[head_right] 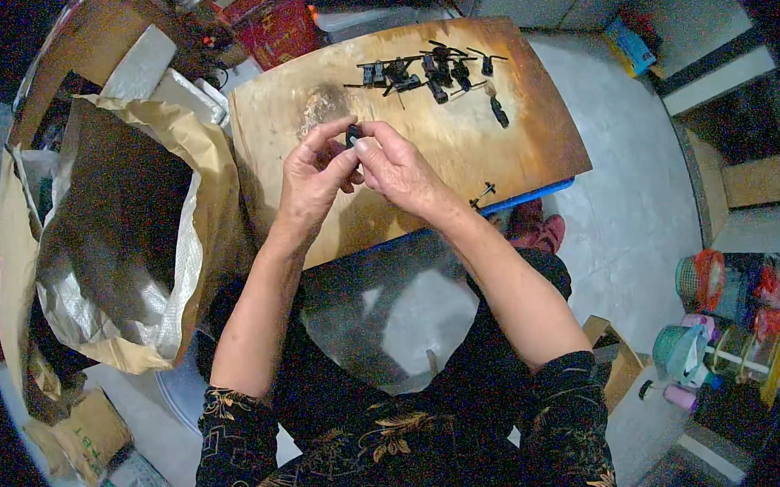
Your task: Assembling and inspecting small electronic components and parts.
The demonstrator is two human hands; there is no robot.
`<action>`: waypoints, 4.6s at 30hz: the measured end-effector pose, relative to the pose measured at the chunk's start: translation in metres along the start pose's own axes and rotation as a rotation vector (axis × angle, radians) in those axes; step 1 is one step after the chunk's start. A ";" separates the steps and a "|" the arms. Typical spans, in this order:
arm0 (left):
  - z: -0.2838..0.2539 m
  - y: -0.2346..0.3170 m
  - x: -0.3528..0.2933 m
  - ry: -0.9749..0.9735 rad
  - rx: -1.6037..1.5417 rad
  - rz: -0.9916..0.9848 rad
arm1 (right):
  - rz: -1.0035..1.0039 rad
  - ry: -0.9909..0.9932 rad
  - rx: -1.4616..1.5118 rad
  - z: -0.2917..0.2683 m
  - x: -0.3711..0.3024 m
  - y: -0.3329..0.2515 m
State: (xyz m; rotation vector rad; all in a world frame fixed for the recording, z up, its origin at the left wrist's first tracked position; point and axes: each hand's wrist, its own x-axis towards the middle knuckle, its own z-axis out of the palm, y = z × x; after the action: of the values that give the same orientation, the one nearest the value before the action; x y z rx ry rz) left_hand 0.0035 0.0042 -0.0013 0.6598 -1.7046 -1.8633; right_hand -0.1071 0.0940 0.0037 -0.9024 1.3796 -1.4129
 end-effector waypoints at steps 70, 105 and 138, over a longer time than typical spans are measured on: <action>-0.003 0.009 -0.012 -0.217 0.210 -0.076 | -0.150 -0.095 -0.050 -0.016 0.011 0.014; -0.007 -0.025 -0.001 0.008 0.363 0.134 | -0.147 0.053 -0.058 -0.001 0.017 0.024; -0.029 0.001 -0.008 -0.292 -0.610 -0.376 | -0.700 0.084 -1.218 -0.012 -0.009 -0.003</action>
State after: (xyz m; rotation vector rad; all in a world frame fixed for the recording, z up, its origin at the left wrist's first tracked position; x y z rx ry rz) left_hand 0.0290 -0.0124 -0.0026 0.4882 -1.0979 -2.6856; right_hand -0.1161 0.1062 0.0060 -2.2834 2.1223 -0.9410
